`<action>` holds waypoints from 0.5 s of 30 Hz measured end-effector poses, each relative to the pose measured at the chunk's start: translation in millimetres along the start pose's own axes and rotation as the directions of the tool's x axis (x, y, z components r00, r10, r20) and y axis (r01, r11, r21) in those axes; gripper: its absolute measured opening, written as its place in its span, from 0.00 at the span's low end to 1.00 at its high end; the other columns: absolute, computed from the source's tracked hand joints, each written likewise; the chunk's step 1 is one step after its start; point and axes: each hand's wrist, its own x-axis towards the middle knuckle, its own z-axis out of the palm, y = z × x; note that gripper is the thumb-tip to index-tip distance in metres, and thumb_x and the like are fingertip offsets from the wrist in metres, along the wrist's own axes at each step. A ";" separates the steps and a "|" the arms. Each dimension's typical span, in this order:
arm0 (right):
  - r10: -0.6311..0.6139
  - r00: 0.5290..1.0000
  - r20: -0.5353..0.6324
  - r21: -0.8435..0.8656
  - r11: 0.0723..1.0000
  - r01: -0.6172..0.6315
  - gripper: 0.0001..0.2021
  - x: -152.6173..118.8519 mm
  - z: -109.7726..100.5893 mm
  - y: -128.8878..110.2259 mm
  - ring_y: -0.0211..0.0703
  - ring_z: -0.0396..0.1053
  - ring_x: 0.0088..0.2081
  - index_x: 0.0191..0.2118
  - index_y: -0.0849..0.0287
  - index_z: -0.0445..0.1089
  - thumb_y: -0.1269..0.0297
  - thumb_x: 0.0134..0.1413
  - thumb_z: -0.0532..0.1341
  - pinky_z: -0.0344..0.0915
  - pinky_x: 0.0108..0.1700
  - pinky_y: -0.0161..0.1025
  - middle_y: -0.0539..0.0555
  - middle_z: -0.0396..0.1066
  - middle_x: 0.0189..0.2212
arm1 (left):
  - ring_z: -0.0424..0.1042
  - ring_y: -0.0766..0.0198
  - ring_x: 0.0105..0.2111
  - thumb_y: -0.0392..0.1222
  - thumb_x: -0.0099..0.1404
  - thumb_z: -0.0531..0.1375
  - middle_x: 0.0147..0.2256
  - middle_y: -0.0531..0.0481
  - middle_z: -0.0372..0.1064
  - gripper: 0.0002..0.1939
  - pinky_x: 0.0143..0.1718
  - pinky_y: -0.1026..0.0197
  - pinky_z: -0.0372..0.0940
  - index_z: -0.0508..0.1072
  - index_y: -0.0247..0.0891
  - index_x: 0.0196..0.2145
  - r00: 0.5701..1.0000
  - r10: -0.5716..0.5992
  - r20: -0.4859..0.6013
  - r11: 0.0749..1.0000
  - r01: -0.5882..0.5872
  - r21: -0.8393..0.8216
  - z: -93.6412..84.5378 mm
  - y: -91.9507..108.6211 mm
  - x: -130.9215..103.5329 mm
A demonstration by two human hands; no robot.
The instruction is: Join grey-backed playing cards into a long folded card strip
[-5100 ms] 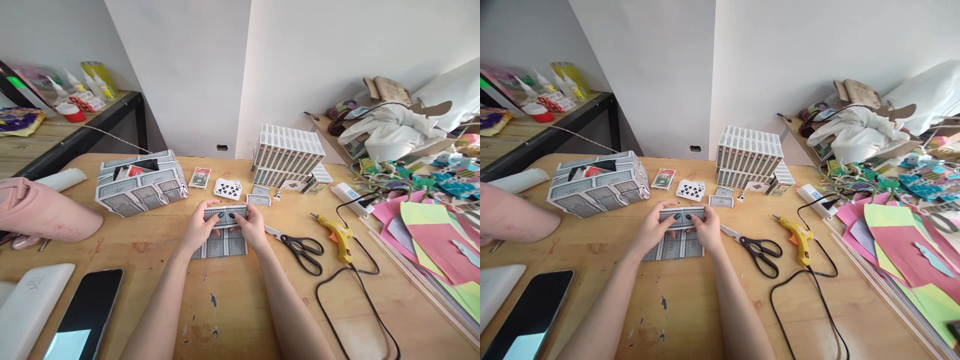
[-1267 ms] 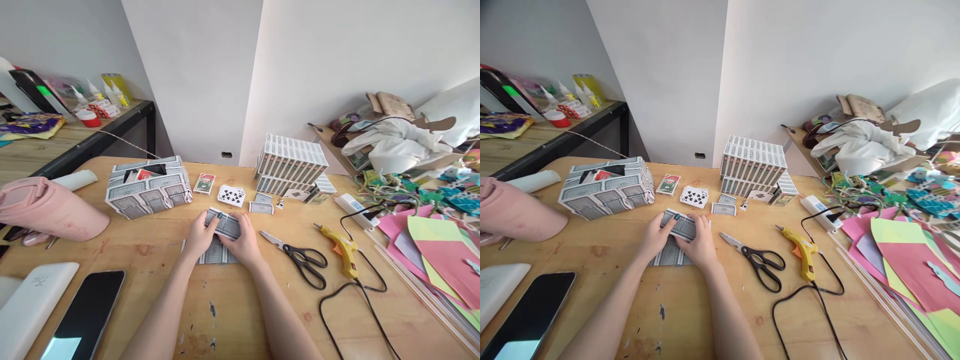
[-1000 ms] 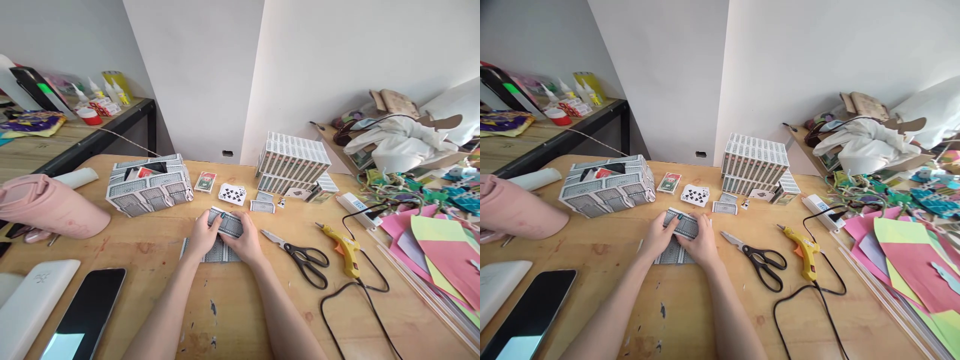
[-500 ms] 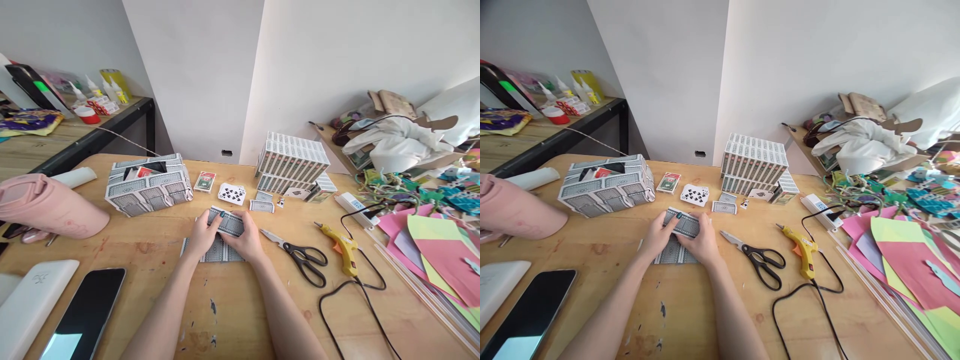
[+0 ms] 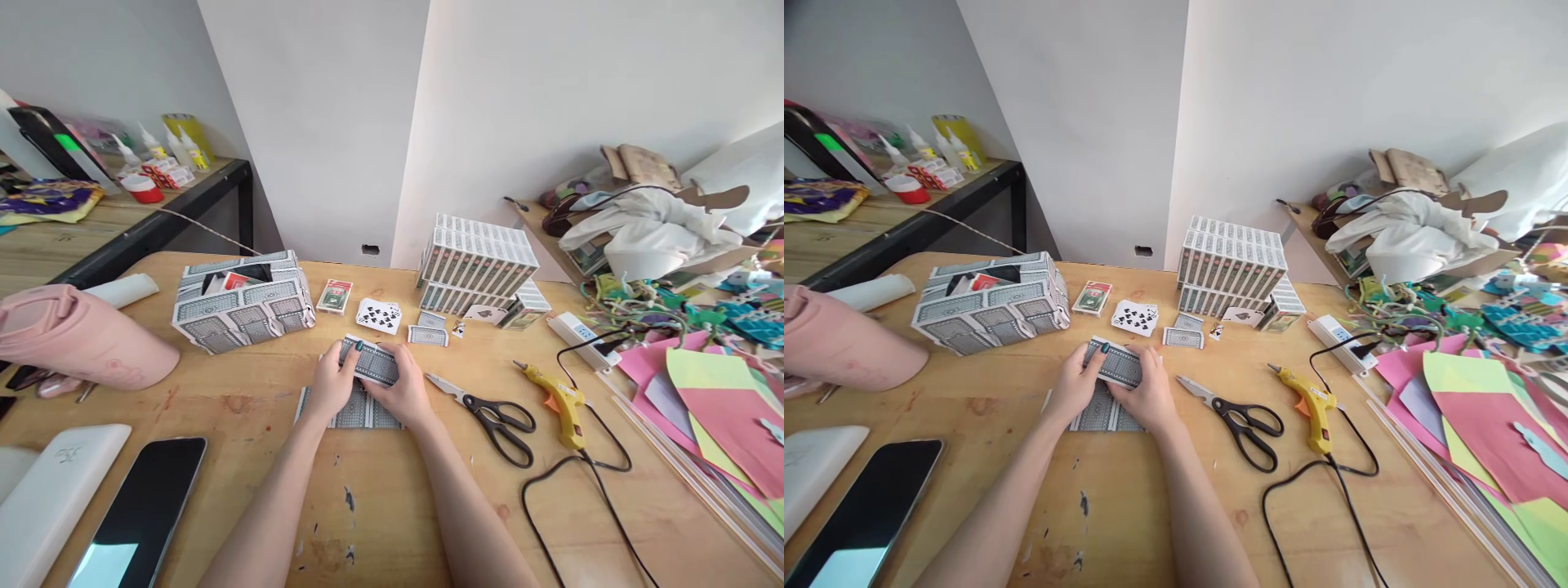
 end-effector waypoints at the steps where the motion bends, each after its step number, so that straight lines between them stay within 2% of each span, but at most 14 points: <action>1: -0.003 1.000 0.000 0.000 1.000 0.003 0.24 0.1 -0.2 -0.3 0.49 0.66 0.46 0.48 0.56 0.62 0.63 0.42 0.64 0.63 0.48 0.46 0.57 0.68 0.43 | 0.67 0.62 0.27 0.52 0.62 0.51 0.26 0.52 0.66 0.14 0.29 0.62 0.60 0.64 0.38 0.29 1.000 0.001 0.005 1.000 -0.001 0.004 0.0 0.1 0.0; 6: -0.012 1.000 0.001 0.018 1.000 0.012 0.24 2.4 -2.2 -0.2 0.49 0.66 0.45 0.48 0.56 0.62 0.64 0.41 0.65 0.63 0.48 0.46 0.56 0.68 0.43 | 0.69 0.61 0.30 0.51 0.61 0.53 0.28 0.51 0.70 0.14 0.31 0.61 0.63 0.66 0.37 0.31 0.999 -0.001 0.043 0.999 0.003 -0.033 -1.5 0.3 0.7; 11: -0.023 1.000 -0.021 0.059 0.998 0.024 0.23 4.0 -3.7 -0.2 0.48 0.64 0.47 0.47 0.55 0.62 0.66 0.42 0.65 0.63 0.50 0.46 0.57 0.64 0.43 | 0.72 0.59 0.35 0.44 0.51 0.63 0.35 0.49 0.73 0.16 0.37 0.59 0.66 0.68 0.36 0.37 0.993 -0.039 0.114 0.993 0.051 -0.104 -3.7 2.1 1.0; 15: -0.027 0.999 -0.023 0.124 0.992 0.030 0.25 4.5 -6.4 -2.0 0.48 0.63 0.48 0.48 0.56 0.64 0.64 0.40 0.67 0.62 0.52 0.46 0.58 0.63 0.45 | 0.72 0.59 0.35 0.40 0.49 0.64 0.35 0.48 0.73 0.17 0.38 0.57 0.66 0.69 0.35 0.38 0.994 -0.070 0.089 0.989 0.081 -0.126 -5.8 3.4 2.0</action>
